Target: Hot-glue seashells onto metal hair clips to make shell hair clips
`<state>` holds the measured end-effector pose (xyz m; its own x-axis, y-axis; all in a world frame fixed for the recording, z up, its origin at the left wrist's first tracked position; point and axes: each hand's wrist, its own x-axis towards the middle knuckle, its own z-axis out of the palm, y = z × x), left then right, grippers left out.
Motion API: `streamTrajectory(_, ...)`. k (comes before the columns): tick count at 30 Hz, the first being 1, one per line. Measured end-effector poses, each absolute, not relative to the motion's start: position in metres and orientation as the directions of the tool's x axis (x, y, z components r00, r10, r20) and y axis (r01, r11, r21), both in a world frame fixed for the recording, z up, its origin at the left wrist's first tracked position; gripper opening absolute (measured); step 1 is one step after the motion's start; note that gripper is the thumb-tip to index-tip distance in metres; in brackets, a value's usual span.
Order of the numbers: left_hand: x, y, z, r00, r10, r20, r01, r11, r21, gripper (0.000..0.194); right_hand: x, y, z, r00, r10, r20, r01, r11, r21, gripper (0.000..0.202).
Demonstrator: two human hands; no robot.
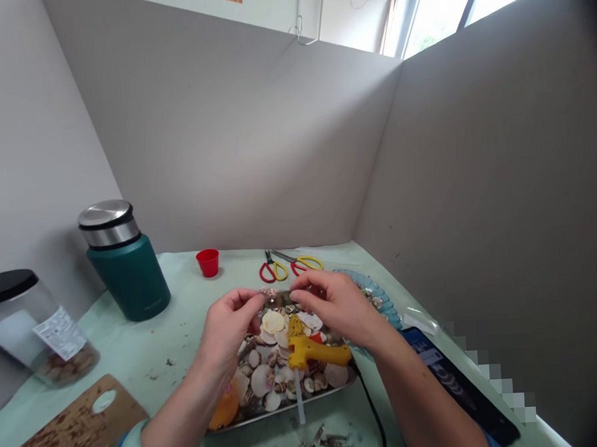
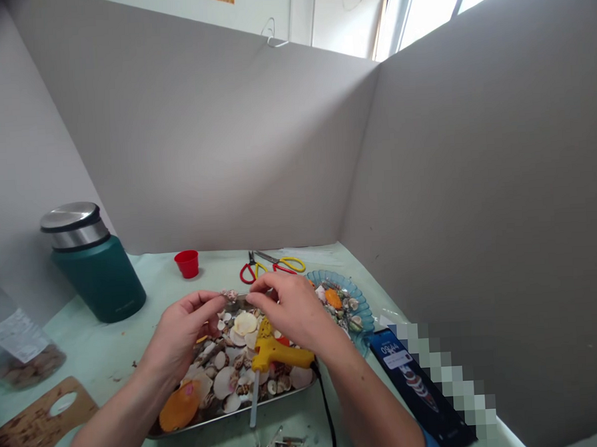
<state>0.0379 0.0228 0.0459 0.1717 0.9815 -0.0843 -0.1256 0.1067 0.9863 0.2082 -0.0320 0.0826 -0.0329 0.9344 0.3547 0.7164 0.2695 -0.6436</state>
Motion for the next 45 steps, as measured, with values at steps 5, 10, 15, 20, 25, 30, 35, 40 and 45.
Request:
streamTrajectory(5, 0.037, 0.026, 0.047, 0.158, 0.987, -0.017, -0.035, 0.023, 0.999, 0.021, 0.209, -0.033, 0.082, -0.02, 0.938, 0.347, 0.713, 0.257, -0.653, 0.014)
streamTrajectory(10, 0.035, 0.027, 0.045, 0.159, 0.983, 0.09, 0.106, -0.107, 0.989, 0.02, 0.209, -0.033, 0.083, -0.028, 0.941, 0.337, 0.717, 0.254, -0.65, 0.014)
streamTrajectory(15, 0.031, 0.024, 0.046, 0.131, 0.906, 0.402, 0.355, -0.421, 0.835, 0.01, 0.21, -0.032, 0.081, -0.025, 0.94, 0.341, 0.717, 0.254, -0.649, 0.014)
streamTrajectory(20, 0.027, 0.021, 0.052, 0.206, 0.746, 0.633, 0.376, -0.657, 0.653, 0.009, 0.21, -0.032, 0.083, -0.024, 0.94, 0.339, 0.727, 0.249, -0.64, 0.014)
streamTrajectory(25, 0.024, 0.025, 0.054, 0.257, 0.879, 0.401, 0.118, -0.44, 0.89, 0.009, 0.209, -0.032, 0.084, -0.035, 0.942, 0.333, 0.721, 0.255, -0.645, 0.015)
streamTrajectory(30, 0.027, 0.026, 0.05, 0.401, 0.896, 0.191, -0.293, -0.072, 0.953, 0.014, 0.207, -0.032, 0.083, -0.039, 0.945, 0.324, 0.691, 0.259, -0.674, 0.013)
streamTrajectory(35, 0.037, 0.022, 0.043, 0.488, 0.873, 0.02, -0.503, 0.262, 0.824, 0.011, 0.197, -0.032, 0.081, -0.057, 0.94, 0.337, 0.584, 0.305, -0.752, 0.01)
streamTrajectory(40, 0.041, 0.02, 0.037, 0.496, 0.869, -0.009, -0.558, 0.326, 0.763, 0.008, 0.189, -0.033, 0.08, -0.048, 0.938, 0.342, 0.562, 0.309, -0.767, 0.007)
streamTrajectory(45, 0.044, 0.018, 0.038, 0.479, 0.877, -0.037, -0.54, 0.328, 0.775, 0.009, 0.188, -0.032, 0.077, -0.03, 0.937, 0.349, 0.553, 0.306, -0.775, 0.01)
